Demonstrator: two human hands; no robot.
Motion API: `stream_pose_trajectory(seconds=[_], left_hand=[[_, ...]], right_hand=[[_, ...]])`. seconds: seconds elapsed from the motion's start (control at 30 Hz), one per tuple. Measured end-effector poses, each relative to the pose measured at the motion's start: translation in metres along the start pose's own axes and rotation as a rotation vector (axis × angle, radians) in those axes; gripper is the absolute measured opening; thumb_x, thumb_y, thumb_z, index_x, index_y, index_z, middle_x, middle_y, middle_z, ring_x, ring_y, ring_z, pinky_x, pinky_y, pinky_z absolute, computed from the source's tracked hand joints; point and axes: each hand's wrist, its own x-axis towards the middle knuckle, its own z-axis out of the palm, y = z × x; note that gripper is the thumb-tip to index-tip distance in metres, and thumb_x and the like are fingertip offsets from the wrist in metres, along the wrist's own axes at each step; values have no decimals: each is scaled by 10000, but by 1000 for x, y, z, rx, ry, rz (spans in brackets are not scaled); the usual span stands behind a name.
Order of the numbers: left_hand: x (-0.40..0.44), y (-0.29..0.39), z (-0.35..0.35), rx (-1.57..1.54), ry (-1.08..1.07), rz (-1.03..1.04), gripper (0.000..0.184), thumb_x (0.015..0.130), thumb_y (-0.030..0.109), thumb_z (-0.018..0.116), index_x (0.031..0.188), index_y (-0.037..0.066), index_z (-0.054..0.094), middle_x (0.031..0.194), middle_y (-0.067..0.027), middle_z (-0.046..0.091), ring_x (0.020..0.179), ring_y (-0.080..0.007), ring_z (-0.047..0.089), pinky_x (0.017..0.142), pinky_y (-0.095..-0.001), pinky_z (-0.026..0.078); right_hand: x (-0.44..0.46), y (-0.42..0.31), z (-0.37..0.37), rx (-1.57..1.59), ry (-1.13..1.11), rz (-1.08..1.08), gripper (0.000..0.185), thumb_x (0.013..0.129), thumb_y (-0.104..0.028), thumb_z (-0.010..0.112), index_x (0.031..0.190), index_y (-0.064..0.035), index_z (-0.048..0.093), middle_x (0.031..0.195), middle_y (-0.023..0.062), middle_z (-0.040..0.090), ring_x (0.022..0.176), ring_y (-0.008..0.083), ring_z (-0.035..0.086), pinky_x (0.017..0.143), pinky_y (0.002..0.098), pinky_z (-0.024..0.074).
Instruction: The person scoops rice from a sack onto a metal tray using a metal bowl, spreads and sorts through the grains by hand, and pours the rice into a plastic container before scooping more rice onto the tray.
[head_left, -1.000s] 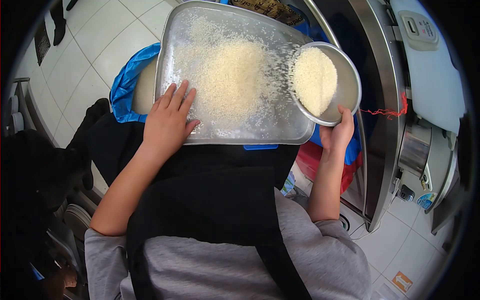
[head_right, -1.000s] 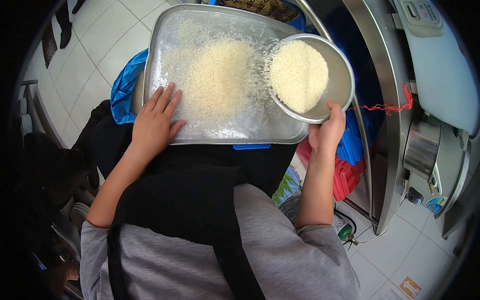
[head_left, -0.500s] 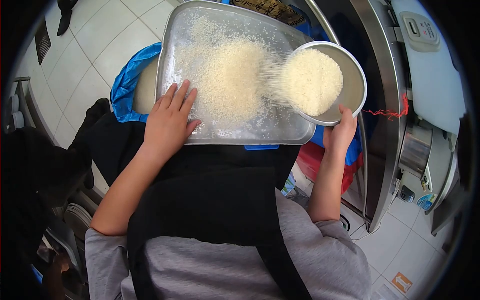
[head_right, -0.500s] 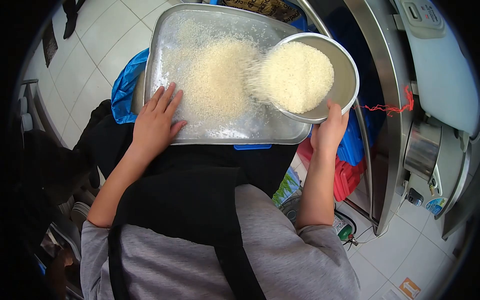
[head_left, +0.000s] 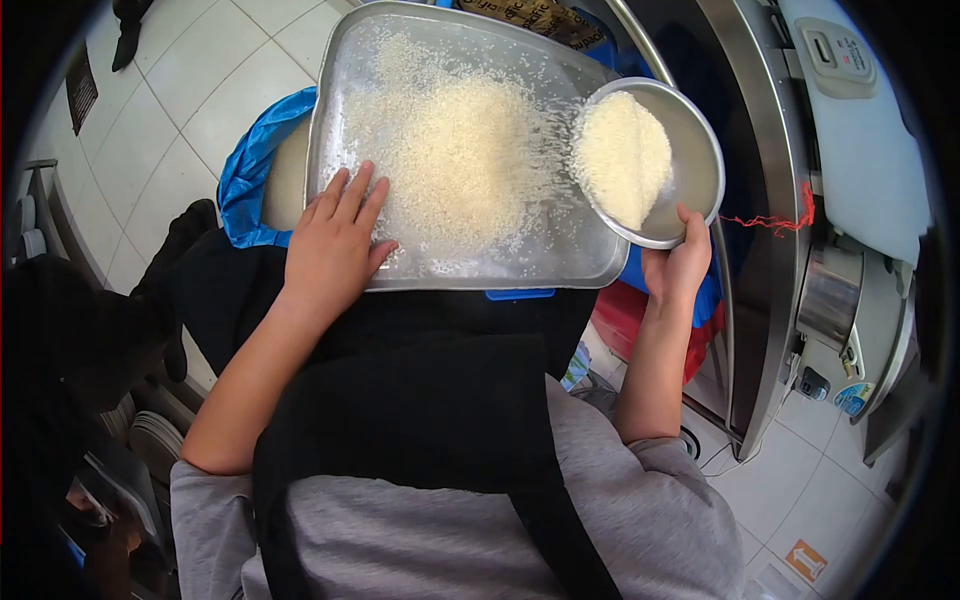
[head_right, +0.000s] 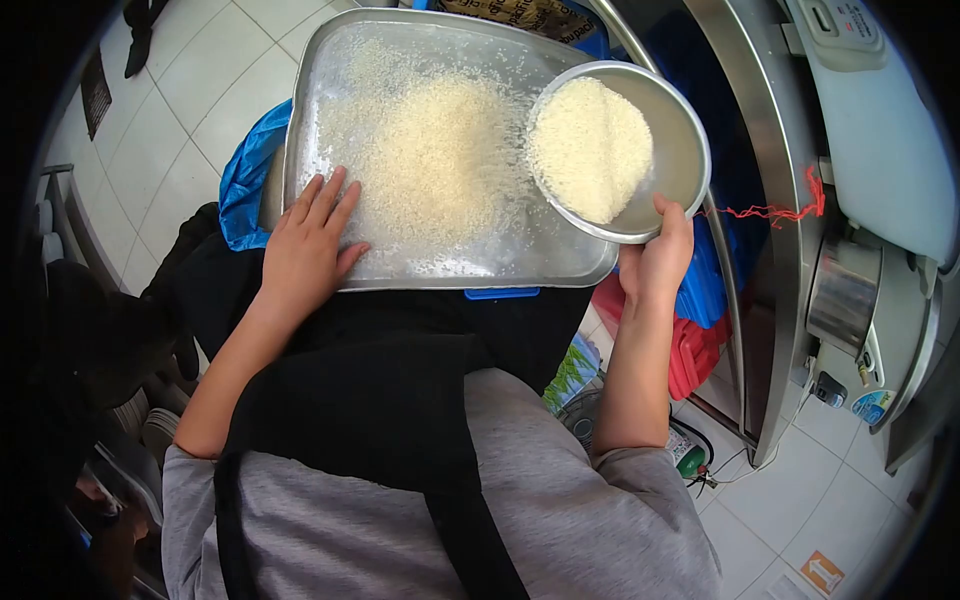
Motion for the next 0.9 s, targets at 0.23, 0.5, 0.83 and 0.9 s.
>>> stream_pose_trajectory(seconds=[0.23, 0.5, 0.83, 0.9], left_hand=[[2, 1, -2, 13, -31, -9, 653, 777, 322, 654, 1339, 101, 406, 1406, -103, 368, 1266, -315, 382, 995, -395, 375], [4, 5, -5, -3, -21, 28, 659, 760, 296, 675, 1329, 86, 418, 1397, -130, 378, 1255, -343, 390, 997, -408, 374], [7, 8, -7, 10, -28, 63, 643, 761, 289, 683, 1309, 52, 442, 1376, -174, 395, 1248, -373, 391, 1017, -408, 353], [7, 9, -6, 16, -27, 62, 643, 764, 291, 681, 1311, 53, 440, 1375, -177, 396, 1250, -373, 390, 1018, -407, 352]], right_hand=[[-3, -3, 2, -111, -9, -122, 360, 836, -94, 470, 1182, 5, 466, 1110, 126, 542, 999, 235, 561, 817, 359, 477], [-4, -2, 3, 5, 37, -55, 339, 853, -94, 459, 1170, 28, 460, 1112, 143, 547, 998, 244, 571, 841, 367, 473], [-2, 2, -1, -128, -33, -254, 292, 850, -94, 478, 1119, 19, 489, 1073, 137, 560, 947, 231, 573, 820, 345, 471], [-8, -7, 5, 73, 41, 31, 307, 853, -102, 478, 1134, 22, 481, 1077, 137, 558, 950, 231, 572, 827, 351, 470]])
